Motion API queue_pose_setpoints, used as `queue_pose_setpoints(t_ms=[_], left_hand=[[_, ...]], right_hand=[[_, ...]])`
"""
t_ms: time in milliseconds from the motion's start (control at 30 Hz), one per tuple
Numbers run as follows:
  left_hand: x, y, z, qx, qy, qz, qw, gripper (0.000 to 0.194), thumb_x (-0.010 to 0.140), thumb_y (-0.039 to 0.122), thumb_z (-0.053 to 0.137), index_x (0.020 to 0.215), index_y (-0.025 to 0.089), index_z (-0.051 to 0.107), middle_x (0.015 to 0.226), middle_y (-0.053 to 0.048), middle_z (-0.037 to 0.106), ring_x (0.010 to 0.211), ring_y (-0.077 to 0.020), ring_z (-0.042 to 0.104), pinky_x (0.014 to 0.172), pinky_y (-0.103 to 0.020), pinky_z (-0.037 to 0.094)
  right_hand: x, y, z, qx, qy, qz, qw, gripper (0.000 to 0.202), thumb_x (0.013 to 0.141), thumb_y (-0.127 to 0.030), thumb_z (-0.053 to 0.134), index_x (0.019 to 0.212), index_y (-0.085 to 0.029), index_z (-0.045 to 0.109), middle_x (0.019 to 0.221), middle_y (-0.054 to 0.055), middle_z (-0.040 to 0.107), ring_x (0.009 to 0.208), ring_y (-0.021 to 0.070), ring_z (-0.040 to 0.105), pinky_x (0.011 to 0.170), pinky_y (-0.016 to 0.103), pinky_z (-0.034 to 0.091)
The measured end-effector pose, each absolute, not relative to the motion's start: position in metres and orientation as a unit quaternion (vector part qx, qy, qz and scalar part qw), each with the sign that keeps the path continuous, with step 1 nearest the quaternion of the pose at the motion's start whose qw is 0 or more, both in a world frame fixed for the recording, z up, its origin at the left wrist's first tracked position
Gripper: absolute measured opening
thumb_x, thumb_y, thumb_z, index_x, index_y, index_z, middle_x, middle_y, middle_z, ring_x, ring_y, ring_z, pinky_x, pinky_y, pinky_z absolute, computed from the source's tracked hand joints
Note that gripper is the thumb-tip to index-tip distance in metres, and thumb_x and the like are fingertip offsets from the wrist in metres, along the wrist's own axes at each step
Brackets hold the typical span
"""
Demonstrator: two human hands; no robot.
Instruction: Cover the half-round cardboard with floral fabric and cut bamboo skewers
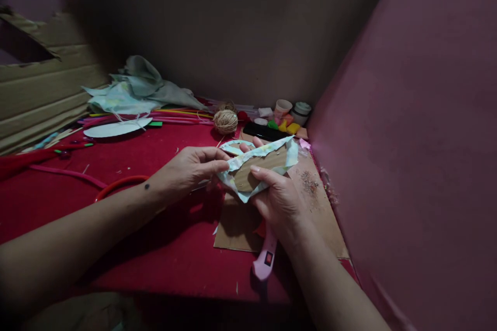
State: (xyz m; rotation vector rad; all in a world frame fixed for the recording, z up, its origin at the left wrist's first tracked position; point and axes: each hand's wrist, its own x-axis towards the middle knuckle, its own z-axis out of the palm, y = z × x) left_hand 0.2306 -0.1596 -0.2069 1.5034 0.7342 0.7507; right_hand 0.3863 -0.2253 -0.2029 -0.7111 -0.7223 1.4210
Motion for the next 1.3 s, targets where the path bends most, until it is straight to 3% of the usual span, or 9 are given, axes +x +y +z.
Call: queue_pose_setpoints(t_ms=[167, 333, 533, 633, 733, 900, 1133, 1300], left_hand=[[0.222, -0.149, -0.206, 0.663, 0.273, 0.310, 0.625, 0.028, 0.082, 0.037, 0.063, 0.099, 0.014, 0.063, 0.068, -0.001, 0.063, 0.050, -0.0097, 0.058, 0.048, -0.020, 0.045], [0.219, -0.143, -0.206, 0.685, 0.231, 0.268, 0.636, 0.029, 0.070, 0.017, 0.072, 0.098, 0.015, 0.065, 0.094, -0.004, 0.067, 0.073, -0.0131, 0.064, 0.059, -0.022, 0.051], [0.224, -0.148, -0.208, 0.695, 0.255, 0.260, 0.620, 0.021, 0.071, 0.021, 0.071, 0.089, 0.013, 0.065, 0.078, -0.002, 0.065, 0.058, -0.0098, 0.057, 0.050, -0.020, 0.046], [0.226, -0.150, -0.211, 0.694, 0.271, 0.268, 0.611, 0.026, 0.075, 0.025, 0.069, 0.096, 0.013, 0.060, 0.073, -0.001, 0.061, 0.050, -0.0084, 0.053, 0.045, -0.020, 0.043], [0.226, -0.152, -0.214, 0.744, 0.268, 0.371, 0.486, 0.038, 0.073, 0.025, 0.071, 0.107, 0.018, 0.056, 0.082, -0.001, 0.059, 0.058, -0.0088, 0.053, 0.051, -0.020, 0.044], [0.225, -0.155, -0.223, 0.849, 0.194, 0.459, 0.176, 0.018, 0.085, 0.020, 0.060, 0.103, 0.021, 0.063, 0.088, -0.002, 0.050, 0.074, -0.0102, 0.051, 0.067, -0.022, 0.046], [0.224, -0.154, -0.236, 0.895, 0.187, 0.406, 0.007, 0.028, 0.091, 0.022, 0.051, 0.117, 0.025, 0.060, 0.091, -0.003, 0.050, 0.077, -0.0116, 0.051, 0.062, -0.020, 0.043], [0.226, -0.155, -0.234, 0.895, 0.122, 0.419, -0.094, 0.028, 0.091, 0.022, 0.052, 0.118, 0.015, 0.055, 0.097, -0.007, 0.053, 0.081, -0.0129, 0.054, 0.063, -0.021, 0.048]], right_hand=[[0.389, -0.224, -0.202, -0.318, -0.294, 0.627, 0.647, 0.070, 0.073, -0.006, 0.053, 0.136, -0.033, 0.040, 0.124, 0.005, 0.062, 0.112, 0.0270, 0.058, 0.094, 0.057, 0.045], [0.391, -0.225, -0.203, -0.324, -0.304, 0.626, 0.641, 0.070, 0.073, -0.008, 0.054, 0.137, -0.033, 0.039, 0.125, 0.005, 0.061, 0.112, 0.0284, 0.058, 0.094, 0.059, 0.044], [0.391, -0.224, -0.208, -0.300, -0.324, 0.630, 0.639, 0.066, 0.074, -0.010, 0.055, 0.135, -0.032, 0.042, 0.128, 0.006, 0.059, 0.114, 0.0284, 0.056, 0.094, 0.057, 0.045], [0.390, -0.224, -0.207, -0.304, -0.321, 0.624, 0.644, 0.066, 0.075, -0.010, 0.055, 0.135, -0.033, 0.042, 0.128, 0.006, 0.058, 0.113, 0.0286, 0.057, 0.094, 0.057, 0.045], [0.390, -0.224, -0.207, -0.299, -0.312, 0.616, 0.659, 0.066, 0.076, -0.009, 0.053, 0.135, -0.034, 0.041, 0.129, 0.006, 0.058, 0.113, 0.0283, 0.057, 0.094, 0.058, 0.044], [0.392, -0.222, -0.208, -0.292, -0.305, 0.614, 0.667, 0.065, 0.076, -0.008, 0.052, 0.134, -0.035, 0.041, 0.128, 0.004, 0.059, 0.111, 0.0277, 0.058, 0.093, 0.059, 0.044], [0.393, -0.222, -0.209, -0.282, -0.301, 0.614, 0.673, 0.062, 0.076, -0.007, 0.051, 0.132, -0.034, 0.044, 0.126, 0.004, 0.060, 0.108, 0.0266, 0.060, 0.090, 0.057, 0.047], [0.394, -0.219, -0.212, -0.255, -0.278, 0.634, 0.675, 0.061, 0.077, -0.003, 0.048, 0.130, -0.034, 0.045, 0.123, 0.003, 0.062, 0.104, 0.0244, 0.061, 0.089, 0.054, 0.049]])
